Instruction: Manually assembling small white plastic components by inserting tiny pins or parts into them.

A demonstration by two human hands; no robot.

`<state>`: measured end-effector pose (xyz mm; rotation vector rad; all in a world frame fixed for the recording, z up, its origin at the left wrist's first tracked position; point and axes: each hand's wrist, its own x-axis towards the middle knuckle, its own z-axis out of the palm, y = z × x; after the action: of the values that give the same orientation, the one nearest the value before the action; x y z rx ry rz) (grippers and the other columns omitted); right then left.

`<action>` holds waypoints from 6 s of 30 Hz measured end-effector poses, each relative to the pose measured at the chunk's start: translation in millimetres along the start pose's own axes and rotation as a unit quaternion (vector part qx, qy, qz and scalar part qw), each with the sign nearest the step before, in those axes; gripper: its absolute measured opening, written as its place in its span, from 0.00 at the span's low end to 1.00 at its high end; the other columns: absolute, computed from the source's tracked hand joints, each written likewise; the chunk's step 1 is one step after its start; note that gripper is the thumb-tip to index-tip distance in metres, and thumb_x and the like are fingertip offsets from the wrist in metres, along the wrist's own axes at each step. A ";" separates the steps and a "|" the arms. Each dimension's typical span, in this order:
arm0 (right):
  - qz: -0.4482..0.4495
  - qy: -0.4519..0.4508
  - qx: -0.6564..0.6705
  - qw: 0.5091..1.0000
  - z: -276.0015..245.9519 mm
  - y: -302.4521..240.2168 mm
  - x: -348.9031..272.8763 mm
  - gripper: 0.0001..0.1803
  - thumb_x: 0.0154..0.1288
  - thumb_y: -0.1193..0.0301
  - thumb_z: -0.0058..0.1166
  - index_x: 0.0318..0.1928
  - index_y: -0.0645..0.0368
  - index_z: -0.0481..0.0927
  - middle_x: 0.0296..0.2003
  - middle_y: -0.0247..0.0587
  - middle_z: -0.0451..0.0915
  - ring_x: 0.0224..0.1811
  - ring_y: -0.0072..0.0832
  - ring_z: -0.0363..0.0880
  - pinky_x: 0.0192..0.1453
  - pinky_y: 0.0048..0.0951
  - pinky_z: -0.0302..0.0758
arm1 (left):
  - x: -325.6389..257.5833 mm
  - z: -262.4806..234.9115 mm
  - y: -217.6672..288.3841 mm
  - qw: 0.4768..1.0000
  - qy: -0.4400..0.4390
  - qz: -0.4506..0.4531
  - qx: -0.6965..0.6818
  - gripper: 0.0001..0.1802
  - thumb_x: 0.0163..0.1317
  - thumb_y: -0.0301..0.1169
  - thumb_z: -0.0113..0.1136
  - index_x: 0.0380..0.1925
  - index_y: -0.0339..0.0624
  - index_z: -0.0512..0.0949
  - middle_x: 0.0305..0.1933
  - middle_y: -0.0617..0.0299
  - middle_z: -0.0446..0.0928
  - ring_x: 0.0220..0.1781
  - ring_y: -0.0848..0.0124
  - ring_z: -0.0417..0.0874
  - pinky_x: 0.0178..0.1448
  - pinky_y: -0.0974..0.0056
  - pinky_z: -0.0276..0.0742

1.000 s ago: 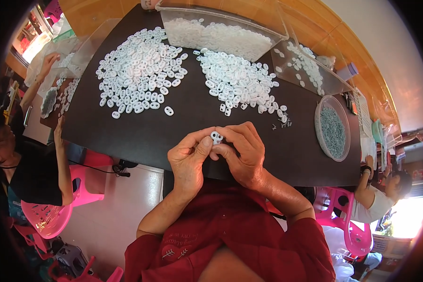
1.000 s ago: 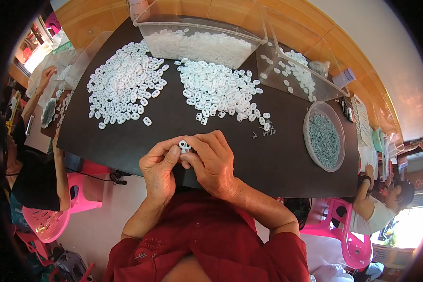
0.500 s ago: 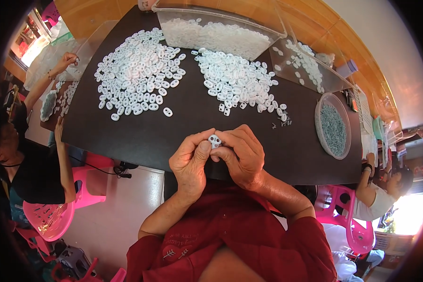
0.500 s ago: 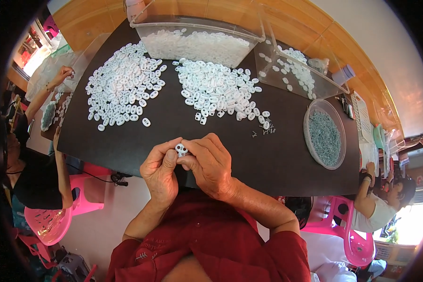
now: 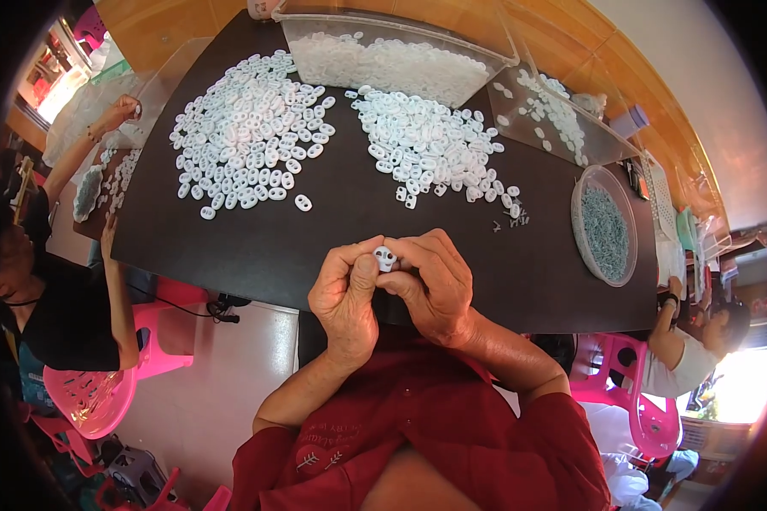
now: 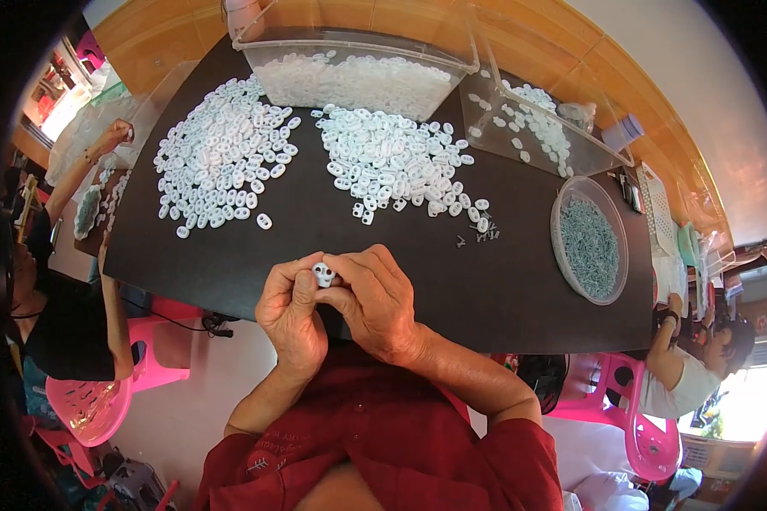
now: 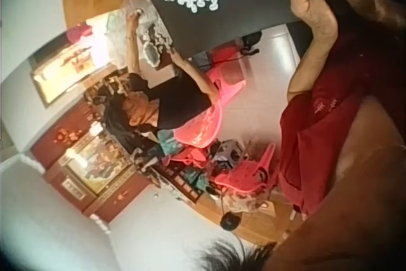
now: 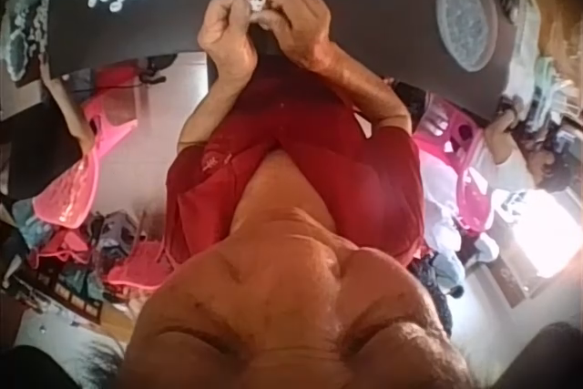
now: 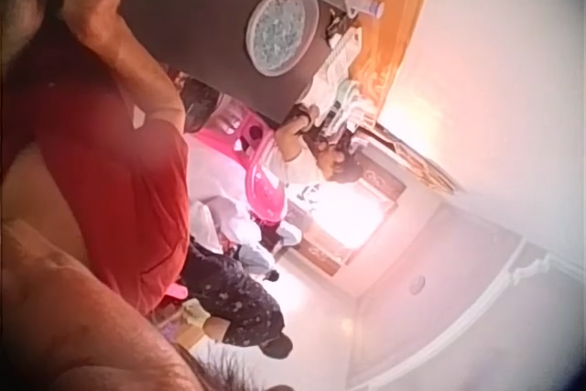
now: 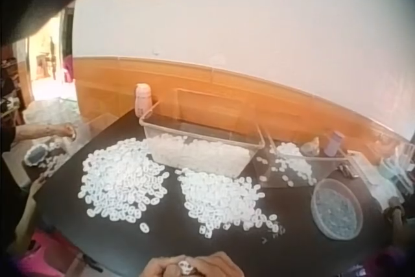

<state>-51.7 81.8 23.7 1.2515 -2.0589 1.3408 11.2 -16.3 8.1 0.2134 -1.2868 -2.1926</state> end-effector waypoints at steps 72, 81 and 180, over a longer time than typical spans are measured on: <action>-0.089 0.048 -0.426 0.899 -170.8 108.5 109.7 0.05 0.51 0.78 0.57 0.31 0.60 0.80 0.30 0.45 0.79 0.35 0.43 0.75 0.40 0.38 0.72 | 92.9 1.6 -30.0 0.736 -0.237 0.261 0.578 0.09 0.47 0.25 0.66 0.30 0.45 0.80 0.22 0.59 0.68 0.26 0.61 0.75 0.28 0.59 0.69; -0.028 -0.033 -0.324 0.945 -139.9 81.1 43.4 0.07 0.49 0.80 0.61 0.32 0.62 0.80 0.31 0.41 0.79 0.34 0.38 0.76 0.37 0.33 0.73 | 91.8 5.2 -21.0 0.679 -0.272 0.259 0.631 0.09 0.46 0.24 0.65 0.23 0.40 0.72 0.27 0.56 0.68 0.32 0.57 0.75 0.32 0.55 0.71; 0.067 -0.071 -0.239 0.966 -84.5 95.9 -2.7 0.06 0.50 0.79 0.60 0.25 0.61 0.75 0.23 0.40 0.73 0.27 0.40 0.71 0.33 0.37 0.69 | 3.0 5.1 -14.2 0.966 -0.177 -0.142 0.127 0.07 0.63 0.25 0.57 0.38 0.32 0.76 0.31 0.55 0.80 0.25 0.76 0.77 0.27 0.74 0.73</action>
<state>-142.7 170.7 10.9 1.0282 -2.4102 0.7439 1.0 -9.0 -0.7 0.1123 -1.8375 -2.3748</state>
